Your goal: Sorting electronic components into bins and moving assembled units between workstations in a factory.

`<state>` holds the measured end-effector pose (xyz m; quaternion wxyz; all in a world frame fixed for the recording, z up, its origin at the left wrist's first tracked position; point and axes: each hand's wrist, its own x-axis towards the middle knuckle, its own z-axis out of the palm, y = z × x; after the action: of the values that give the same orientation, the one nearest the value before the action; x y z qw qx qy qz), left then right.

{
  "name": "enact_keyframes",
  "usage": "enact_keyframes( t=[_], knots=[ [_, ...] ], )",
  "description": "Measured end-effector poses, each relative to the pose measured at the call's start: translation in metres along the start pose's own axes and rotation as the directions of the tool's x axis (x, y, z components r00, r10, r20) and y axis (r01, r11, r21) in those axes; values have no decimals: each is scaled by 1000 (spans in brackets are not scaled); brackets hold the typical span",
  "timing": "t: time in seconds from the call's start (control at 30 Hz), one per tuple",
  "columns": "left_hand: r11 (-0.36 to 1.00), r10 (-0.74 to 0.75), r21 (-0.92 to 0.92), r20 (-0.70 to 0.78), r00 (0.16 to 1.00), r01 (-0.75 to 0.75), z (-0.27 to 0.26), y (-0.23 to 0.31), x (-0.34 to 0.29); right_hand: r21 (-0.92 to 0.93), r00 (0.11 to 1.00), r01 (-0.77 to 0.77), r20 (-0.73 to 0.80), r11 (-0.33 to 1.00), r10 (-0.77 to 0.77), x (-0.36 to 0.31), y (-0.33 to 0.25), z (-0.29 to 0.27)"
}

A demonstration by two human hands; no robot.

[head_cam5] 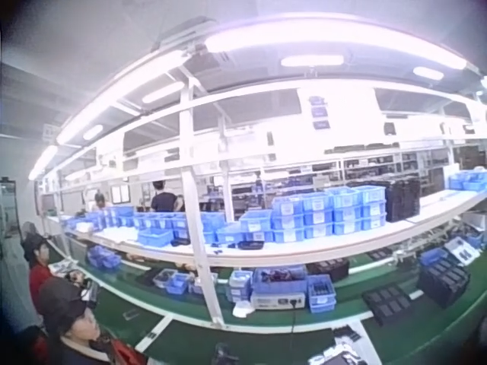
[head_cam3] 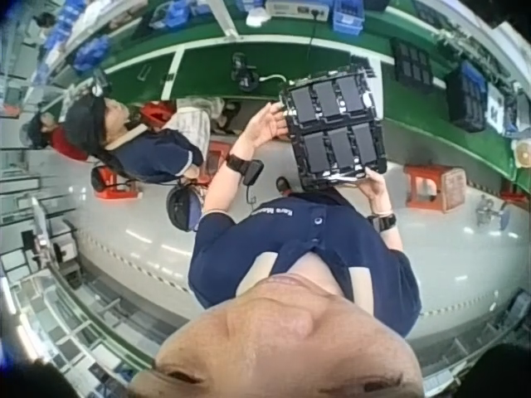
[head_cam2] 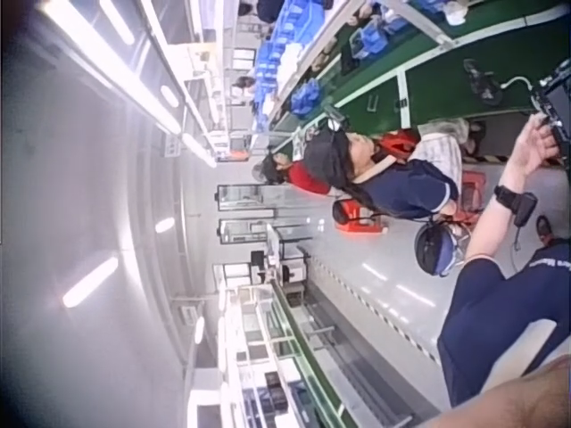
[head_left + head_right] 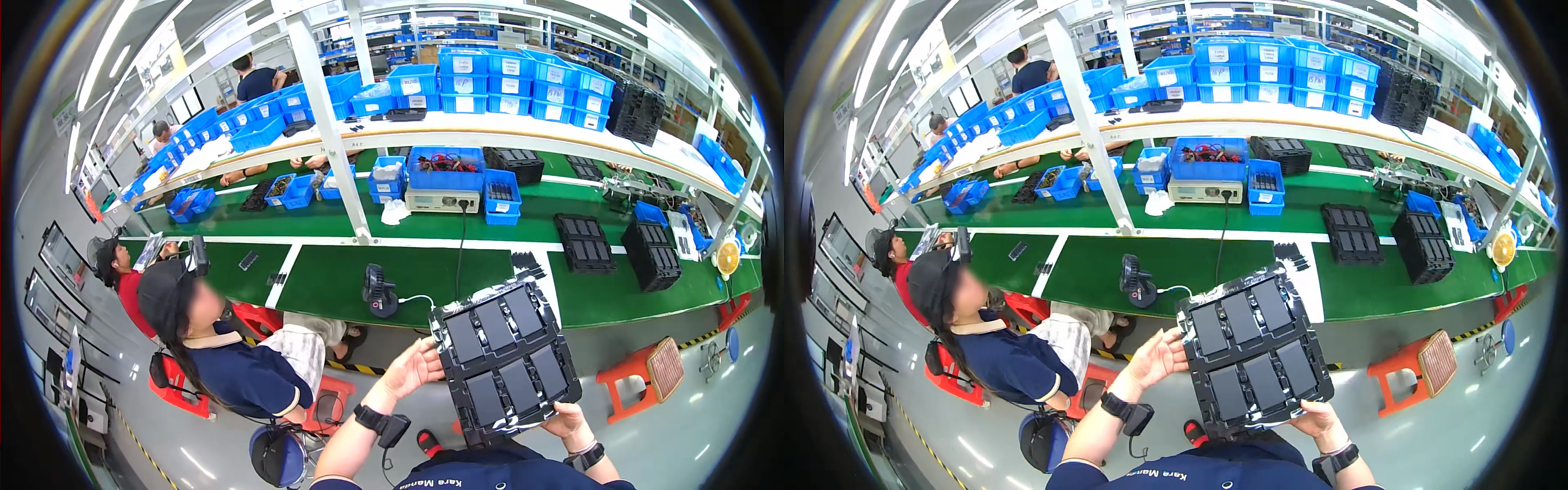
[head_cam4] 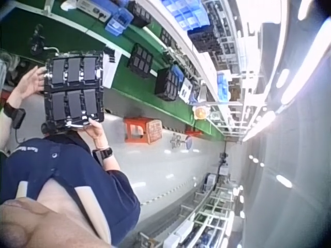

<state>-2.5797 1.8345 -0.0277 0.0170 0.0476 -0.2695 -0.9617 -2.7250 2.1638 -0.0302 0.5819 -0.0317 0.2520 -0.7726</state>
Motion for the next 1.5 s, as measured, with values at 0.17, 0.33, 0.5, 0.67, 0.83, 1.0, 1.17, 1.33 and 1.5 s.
enact_keyframes(
  t=[0.17, 0.33, 0.5, 0.67, 0.83, 1.0, 1.17, 1.33, 1.5],
  knots=[
    [961, -187, 185, -106, 977, 204, 7, 16, 17, -17, 997, 46, -55, 999, -47, -10, -21, -23],
    [876, -382, 283, -88, 920, 391, 23, 8, 43, -51, 996, 84, -37, 995, -86, -14, -53, -38],
    [872, -378, 294, -106, 920, 392, 36, -14, 58, -108, 995, 87, -37, 990, -91, -11, -89, -64],
    [933, -249, 233, -132, 959, 274, 51, -39, 73, -231, 976, 216, 25, 949, -216, -2, -123, -90],
    [990, -129, 64, 15, 992, 128, 40, -48, 107, -191, 975, 218, 14, 957, -220, -4, -137, -65],
    [999, 8, -35, -37, 999, -9, 41, -34, 156, -203, 973, 212, -50, 956, -227, -48, -142, -86],
    [989, 146, -28, -28, 989, -147, 27, -4, 206, -234, 890, 250, -326, 939, -318, -108, -124, -118],
    [983, 184, 19, -32, 982, -183, -6, 32, 261, -166, 759, 400, -491, 901, -428, -150, -89, -131],
    [972, 235, -3, -50, 971, -236, -51, 76, 308, -113, 744, 405, -537, 907, -399, -141, -71, -108]
  ],
)
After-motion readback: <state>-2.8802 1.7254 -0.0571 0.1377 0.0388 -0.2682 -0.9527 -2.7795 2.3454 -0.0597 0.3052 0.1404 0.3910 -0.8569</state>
